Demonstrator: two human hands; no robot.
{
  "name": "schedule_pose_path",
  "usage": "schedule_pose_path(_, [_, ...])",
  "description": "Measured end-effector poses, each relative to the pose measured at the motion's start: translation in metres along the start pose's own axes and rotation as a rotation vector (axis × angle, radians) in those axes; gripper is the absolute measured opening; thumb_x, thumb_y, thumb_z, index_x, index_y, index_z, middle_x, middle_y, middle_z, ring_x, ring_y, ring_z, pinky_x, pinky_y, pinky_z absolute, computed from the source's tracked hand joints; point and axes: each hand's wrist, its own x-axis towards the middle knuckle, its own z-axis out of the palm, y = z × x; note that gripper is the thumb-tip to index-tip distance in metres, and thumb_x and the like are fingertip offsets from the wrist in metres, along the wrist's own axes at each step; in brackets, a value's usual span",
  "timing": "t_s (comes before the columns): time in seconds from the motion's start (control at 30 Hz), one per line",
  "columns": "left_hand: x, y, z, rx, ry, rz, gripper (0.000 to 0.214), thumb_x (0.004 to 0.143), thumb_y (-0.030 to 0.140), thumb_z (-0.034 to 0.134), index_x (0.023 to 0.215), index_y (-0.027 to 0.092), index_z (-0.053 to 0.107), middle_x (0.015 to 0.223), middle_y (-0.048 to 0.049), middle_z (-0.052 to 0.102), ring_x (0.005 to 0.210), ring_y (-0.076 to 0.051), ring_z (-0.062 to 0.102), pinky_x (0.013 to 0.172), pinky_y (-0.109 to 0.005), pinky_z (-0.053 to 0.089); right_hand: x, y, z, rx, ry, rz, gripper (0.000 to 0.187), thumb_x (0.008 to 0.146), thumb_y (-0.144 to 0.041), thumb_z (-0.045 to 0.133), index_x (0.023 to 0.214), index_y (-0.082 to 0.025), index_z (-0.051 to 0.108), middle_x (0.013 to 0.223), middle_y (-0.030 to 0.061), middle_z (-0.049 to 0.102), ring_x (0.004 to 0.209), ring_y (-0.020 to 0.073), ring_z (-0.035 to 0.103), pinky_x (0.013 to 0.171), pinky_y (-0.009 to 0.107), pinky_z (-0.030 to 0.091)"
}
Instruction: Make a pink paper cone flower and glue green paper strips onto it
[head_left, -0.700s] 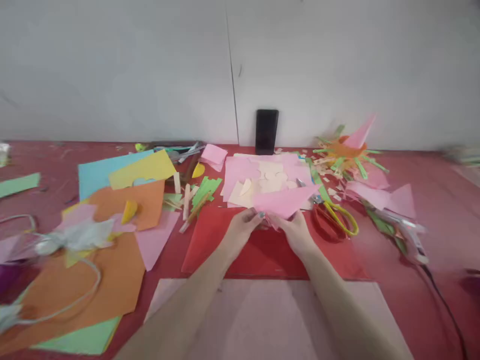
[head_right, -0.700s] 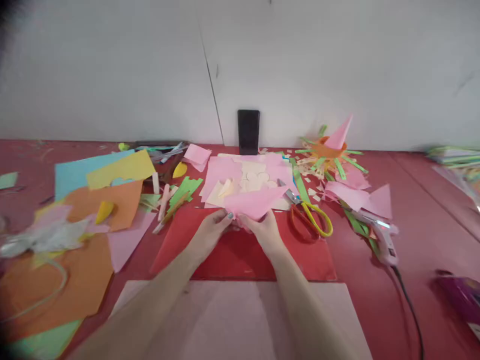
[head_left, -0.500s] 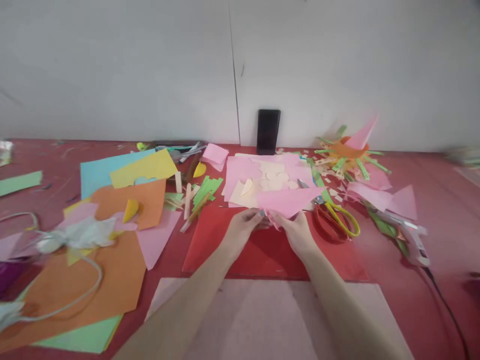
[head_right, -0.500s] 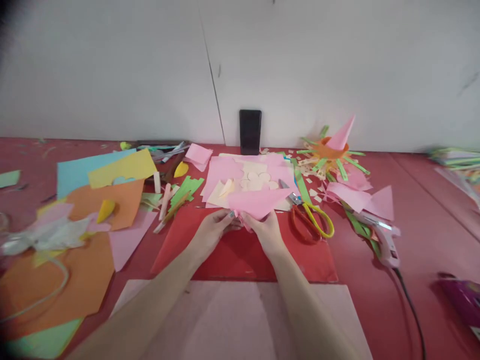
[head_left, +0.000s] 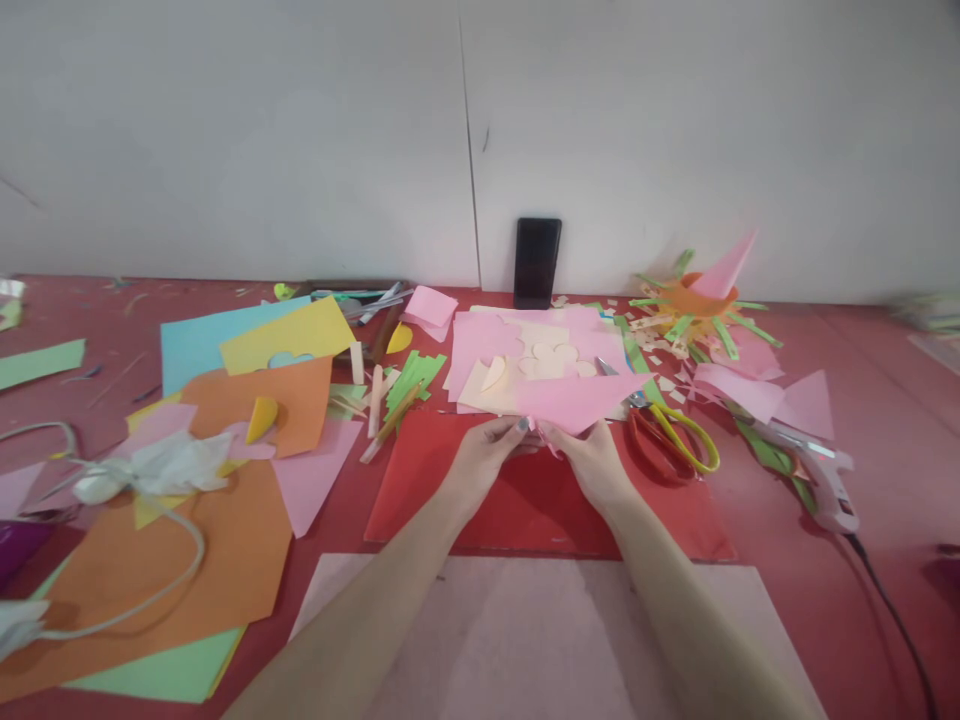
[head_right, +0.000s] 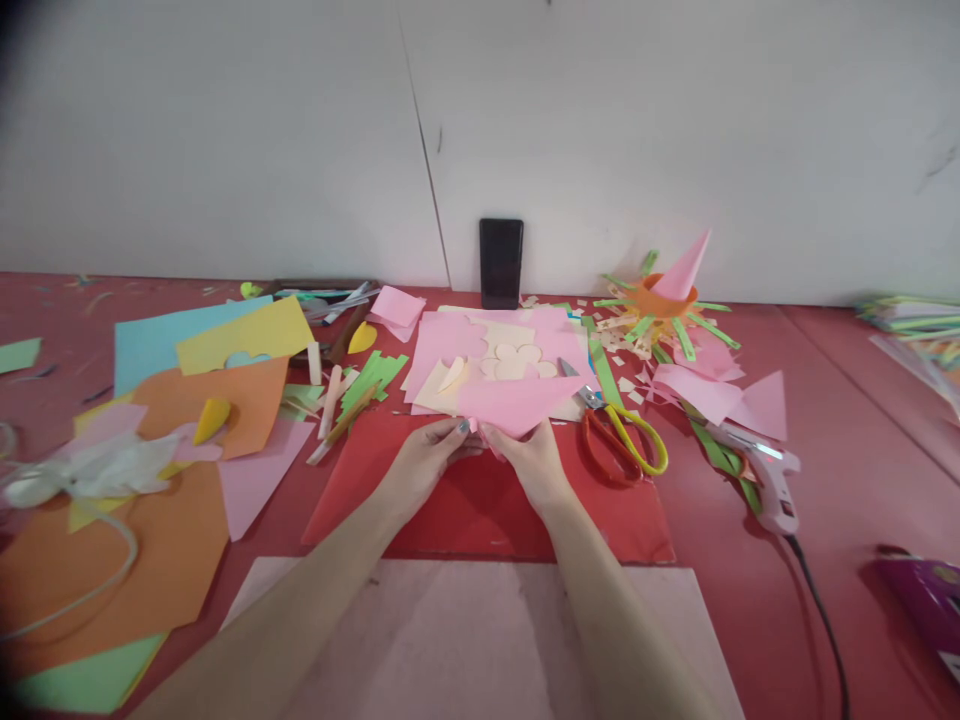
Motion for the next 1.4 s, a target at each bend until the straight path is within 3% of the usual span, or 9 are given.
schedule_pose_path(0.17, [0.001,-0.003,-0.002,-0.022,-0.018,0.013,0.027,0.075,0.04,0.064,0.088,0.017,0.072,0.089,-0.0058,0.071,0.082,-0.017,0.064,0.085,-0.031,0.047,-0.001,-0.004,0.003,-0.078,0.07,-0.024,0.023,0.062,-0.03,0.073,0.078,-0.016,0.065,0.074,0.0019,0.067,0.065,0.0134,0.057,0.061,0.027,0.045])
schedule_pose_path(0.43, [0.002,-0.004,-0.002,-0.006,-0.003,0.012,0.026,0.075,0.039,0.064,0.086,0.017,0.072,0.087,-0.0053,0.071,0.08,-0.017,0.064,0.084,-0.031,0.048,0.001,-0.003,0.0,-0.032,-0.005,-0.02,0.027,0.061,-0.029,0.074,0.083,-0.017,0.064,0.079,0.0013,0.067,0.069,0.0138,0.058,0.063,0.027,0.046])
schedule_pose_path(0.63, [0.002,-0.004,-0.001,0.006,0.018,0.008,0.027,0.075,0.04,0.064,0.085,0.017,0.072,0.085,-0.0054,0.071,0.079,-0.017,0.064,0.083,-0.03,0.048,0.0,-0.004,-0.002,-0.061,-0.031,-0.001,0.023,0.062,-0.033,0.073,0.074,-0.016,0.064,0.071,0.0015,0.065,0.062,0.0129,0.055,0.058,0.027,0.044])
schedule_pose_path(0.93, [0.001,-0.004,0.001,0.008,0.063,0.012,0.028,0.072,0.041,0.066,0.082,0.016,0.072,0.08,-0.0059,0.071,0.077,-0.017,0.064,0.082,-0.032,0.049,-0.001,-0.003,0.002,-0.102,0.009,-0.033,0.03,0.061,-0.031,0.072,0.087,-0.016,0.066,0.082,0.0035,0.068,0.07,0.0154,0.06,0.063,0.028,0.048])
schedule_pose_path(1.1, [0.002,-0.006,-0.001,0.021,0.067,0.007,0.029,0.071,0.042,0.067,0.082,0.016,0.072,0.079,-0.0061,0.071,0.077,-0.018,0.064,0.081,-0.032,0.049,-0.003,-0.009,0.007,-0.144,0.059,-0.029,0.029,0.059,-0.032,0.073,0.082,-0.015,0.067,0.08,0.0048,0.069,0.069,0.0172,0.061,0.059,0.028,0.049])
schedule_pose_path(1.4, [0.001,-0.003,0.003,0.007,0.128,0.013,0.025,0.066,0.041,0.07,0.067,0.016,0.067,0.068,-0.0016,0.067,0.066,-0.014,0.06,0.075,-0.028,0.048,-0.003,-0.009,0.007,-0.193,0.041,-0.041,0.026,0.06,-0.03,0.072,0.081,-0.015,0.067,0.079,0.0039,0.069,0.068,0.0164,0.061,0.061,0.029,0.05])
